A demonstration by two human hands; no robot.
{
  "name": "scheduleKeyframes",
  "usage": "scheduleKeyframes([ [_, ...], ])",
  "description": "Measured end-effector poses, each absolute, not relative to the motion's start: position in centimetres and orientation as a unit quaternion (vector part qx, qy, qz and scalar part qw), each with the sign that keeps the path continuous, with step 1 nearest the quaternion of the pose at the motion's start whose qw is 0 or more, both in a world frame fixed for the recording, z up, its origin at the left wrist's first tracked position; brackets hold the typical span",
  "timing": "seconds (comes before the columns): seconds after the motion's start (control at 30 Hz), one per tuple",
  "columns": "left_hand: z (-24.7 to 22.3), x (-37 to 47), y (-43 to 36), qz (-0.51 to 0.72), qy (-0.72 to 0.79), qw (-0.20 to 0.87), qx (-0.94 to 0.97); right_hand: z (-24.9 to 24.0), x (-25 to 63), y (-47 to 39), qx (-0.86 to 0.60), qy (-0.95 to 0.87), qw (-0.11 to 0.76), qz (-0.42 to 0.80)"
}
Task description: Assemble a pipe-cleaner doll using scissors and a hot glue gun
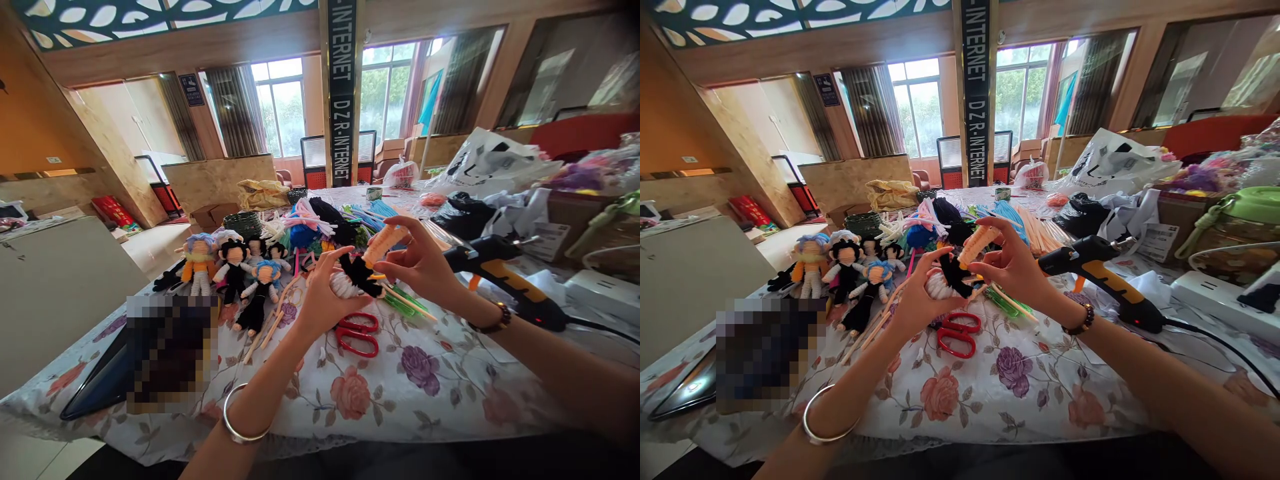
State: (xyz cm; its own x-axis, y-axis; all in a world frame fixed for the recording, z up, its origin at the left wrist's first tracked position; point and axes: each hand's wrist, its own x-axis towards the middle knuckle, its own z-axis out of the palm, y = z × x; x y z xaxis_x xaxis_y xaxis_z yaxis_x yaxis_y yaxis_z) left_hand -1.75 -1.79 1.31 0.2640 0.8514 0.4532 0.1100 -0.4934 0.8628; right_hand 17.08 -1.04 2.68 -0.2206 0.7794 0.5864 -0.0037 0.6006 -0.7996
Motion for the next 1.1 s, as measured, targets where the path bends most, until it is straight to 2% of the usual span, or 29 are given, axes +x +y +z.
scheduleKeyframes([
  [0.27,0.8,-1.4,-1.9,0.513,0.377,0.290,0.715,3.0,16.7,-1.6,-0.308,-0.703,0.557,0.318],
  [0.53,0.2,-1.4,-1.5,0.542,0.348,0.099,0.758,2.9,16.6,-1.9,-0.311,-0.709,0.564,0.288],
  [0.83,-0.3,-1.7,-2.1,0.572,0.316,0.064,0.754,2.9,16.0,-2.5,-0.282,-0.708,0.599,0.245],
  [1.1,-0.6,-2.1,-1.4,0.612,0.205,-0.151,0.749,2.4,15.8,-2.7,-0.196,-0.737,0.630,0.146],
])
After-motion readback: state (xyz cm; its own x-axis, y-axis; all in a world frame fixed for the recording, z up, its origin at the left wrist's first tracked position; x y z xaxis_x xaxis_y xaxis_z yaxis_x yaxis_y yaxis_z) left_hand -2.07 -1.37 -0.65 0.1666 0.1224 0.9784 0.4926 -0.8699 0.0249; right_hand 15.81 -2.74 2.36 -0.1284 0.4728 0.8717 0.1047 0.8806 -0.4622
